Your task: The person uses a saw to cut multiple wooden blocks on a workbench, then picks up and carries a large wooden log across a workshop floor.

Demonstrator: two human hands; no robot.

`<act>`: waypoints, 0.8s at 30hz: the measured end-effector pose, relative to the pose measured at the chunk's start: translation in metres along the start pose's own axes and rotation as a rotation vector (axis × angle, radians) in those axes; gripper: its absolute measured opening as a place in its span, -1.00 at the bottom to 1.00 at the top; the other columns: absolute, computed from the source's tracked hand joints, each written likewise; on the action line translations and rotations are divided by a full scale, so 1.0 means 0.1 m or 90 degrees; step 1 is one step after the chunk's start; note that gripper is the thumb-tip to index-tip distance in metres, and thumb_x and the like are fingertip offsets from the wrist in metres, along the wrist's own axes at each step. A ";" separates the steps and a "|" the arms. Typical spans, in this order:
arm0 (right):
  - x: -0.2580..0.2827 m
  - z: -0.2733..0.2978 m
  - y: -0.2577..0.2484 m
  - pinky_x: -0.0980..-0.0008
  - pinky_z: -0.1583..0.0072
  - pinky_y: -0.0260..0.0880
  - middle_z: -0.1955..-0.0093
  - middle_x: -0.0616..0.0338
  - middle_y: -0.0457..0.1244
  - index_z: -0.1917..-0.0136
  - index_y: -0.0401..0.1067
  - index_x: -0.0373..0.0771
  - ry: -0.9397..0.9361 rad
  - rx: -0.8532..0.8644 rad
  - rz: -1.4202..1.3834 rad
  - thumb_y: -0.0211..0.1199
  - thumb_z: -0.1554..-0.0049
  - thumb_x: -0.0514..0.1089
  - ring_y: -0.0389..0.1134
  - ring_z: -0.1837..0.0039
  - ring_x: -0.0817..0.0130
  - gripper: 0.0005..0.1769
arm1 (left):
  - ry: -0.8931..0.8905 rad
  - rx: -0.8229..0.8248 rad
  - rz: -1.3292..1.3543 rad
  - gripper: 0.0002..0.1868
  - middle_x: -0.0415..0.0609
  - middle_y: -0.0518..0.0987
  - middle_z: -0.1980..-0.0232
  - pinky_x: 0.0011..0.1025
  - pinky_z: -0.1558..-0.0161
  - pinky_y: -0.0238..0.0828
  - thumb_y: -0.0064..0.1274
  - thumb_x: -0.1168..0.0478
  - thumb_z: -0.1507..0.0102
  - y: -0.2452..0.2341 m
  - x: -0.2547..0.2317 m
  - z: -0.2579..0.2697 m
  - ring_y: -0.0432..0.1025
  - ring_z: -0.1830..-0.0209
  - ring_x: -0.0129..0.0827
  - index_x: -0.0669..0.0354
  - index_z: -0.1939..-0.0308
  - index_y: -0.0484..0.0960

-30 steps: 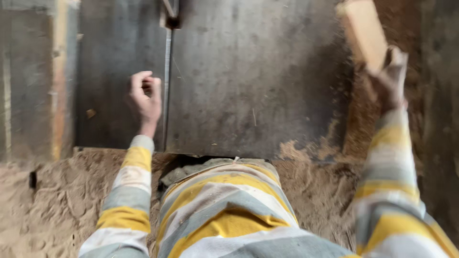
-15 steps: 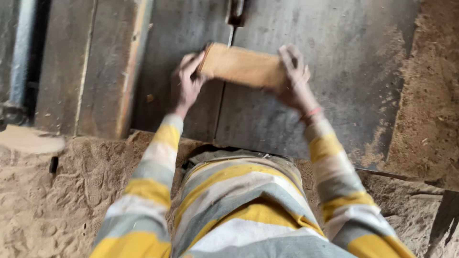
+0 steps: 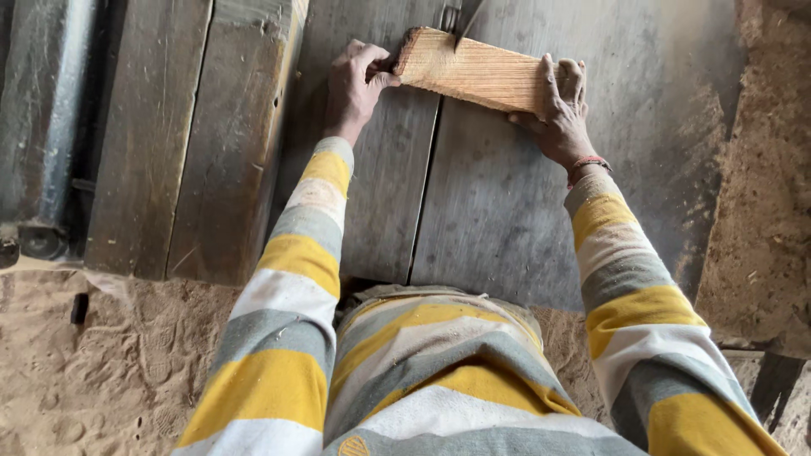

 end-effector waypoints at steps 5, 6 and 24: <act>0.02 -0.30 -0.12 -0.40 -0.49 -0.10 -0.66 -0.18 -0.25 -0.76 -0.19 -0.10 0.020 0.000 0.037 0.52 -0.07 0.32 -0.38 -0.70 -0.31 0.30 | -0.032 -0.011 -0.008 -0.61 0.01 0.53 0.24 -0.33 0.23 0.51 0.46 0.33 -0.07 0.14 0.38 -0.27 0.52 0.27 -0.27 0.28 0.12 0.60; 0.02 -0.35 -0.17 -0.35 -0.48 -0.03 -0.63 -0.16 -0.21 -0.75 -0.17 -0.09 0.016 -0.001 0.044 0.51 -0.05 0.34 -0.31 -0.69 -0.24 0.30 | -0.018 -0.021 0.000 -0.60 0.01 0.52 0.23 -0.33 0.22 0.51 0.46 0.34 -0.07 0.18 0.45 -0.33 0.52 0.26 -0.27 0.27 0.10 0.59; -1.23 1.13 -1.02 -0.11 -0.38 0.20 -0.56 -0.26 0.12 -0.60 0.25 -0.32 0.010 0.080 -0.010 0.45 -0.04 0.09 0.15 -0.52 -0.14 -0.02 | -0.056 -0.159 -0.026 -0.69 -0.01 0.53 0.15 -0.34 0.08 0.50 0.20 0.26 -0.40 -0.35 -0.11 0.79 0.44 0.17 -0.37 0.30 -0.17 0.54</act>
Point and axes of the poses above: each hand's wrist, its own z-axis away from the middle knuckle, its own y-axis out of the palm, x = y × z, the point moved 7 cm from there along -z, towards the middle knuckle
